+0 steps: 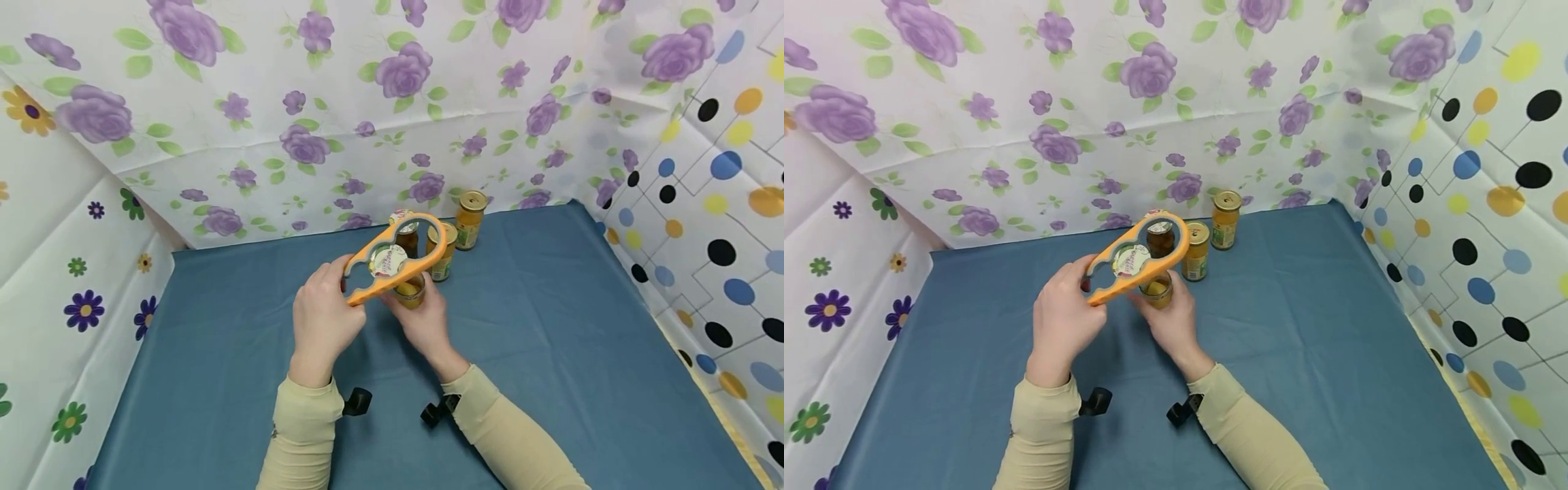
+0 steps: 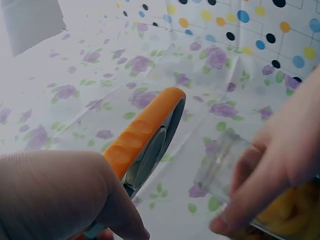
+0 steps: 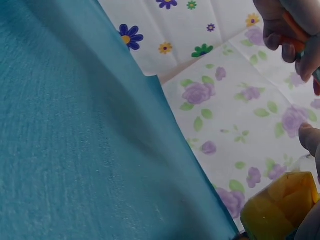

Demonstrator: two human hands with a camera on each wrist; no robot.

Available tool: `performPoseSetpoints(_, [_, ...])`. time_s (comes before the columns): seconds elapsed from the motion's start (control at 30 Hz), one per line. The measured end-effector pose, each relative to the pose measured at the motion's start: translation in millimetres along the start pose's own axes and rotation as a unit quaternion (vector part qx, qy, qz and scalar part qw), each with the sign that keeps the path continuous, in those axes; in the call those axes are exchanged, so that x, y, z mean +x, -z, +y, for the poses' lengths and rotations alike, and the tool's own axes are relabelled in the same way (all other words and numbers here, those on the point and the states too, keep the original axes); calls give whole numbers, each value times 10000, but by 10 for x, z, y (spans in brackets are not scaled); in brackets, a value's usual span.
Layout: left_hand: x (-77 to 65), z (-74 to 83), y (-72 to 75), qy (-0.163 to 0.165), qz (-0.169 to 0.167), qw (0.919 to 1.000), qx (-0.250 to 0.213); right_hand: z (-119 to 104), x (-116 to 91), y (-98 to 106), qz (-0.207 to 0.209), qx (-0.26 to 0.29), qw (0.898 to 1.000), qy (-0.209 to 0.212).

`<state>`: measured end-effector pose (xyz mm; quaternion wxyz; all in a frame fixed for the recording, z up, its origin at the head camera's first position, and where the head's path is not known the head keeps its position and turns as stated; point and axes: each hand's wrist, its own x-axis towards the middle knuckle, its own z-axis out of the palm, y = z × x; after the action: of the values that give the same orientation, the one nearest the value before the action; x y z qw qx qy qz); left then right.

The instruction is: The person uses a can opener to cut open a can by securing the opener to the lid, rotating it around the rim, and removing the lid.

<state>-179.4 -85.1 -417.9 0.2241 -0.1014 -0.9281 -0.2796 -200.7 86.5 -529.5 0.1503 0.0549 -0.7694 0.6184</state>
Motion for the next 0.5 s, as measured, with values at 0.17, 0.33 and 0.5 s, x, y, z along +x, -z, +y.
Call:
performPoseSetpoints(0.17, [1,-56,98,120,84,9999,-66,47,61,-141,-611,-10,9981,-71])
performPoseSetpoints(0.33, [2,-116,168,289,140,9994,-115,64,201,-408,-1097,-49,9937,-226])
performPoseSetpoints(0.5, [15,-143,231,441,167,9987,-187,58,378,-764,-1395,-627,9882,69])
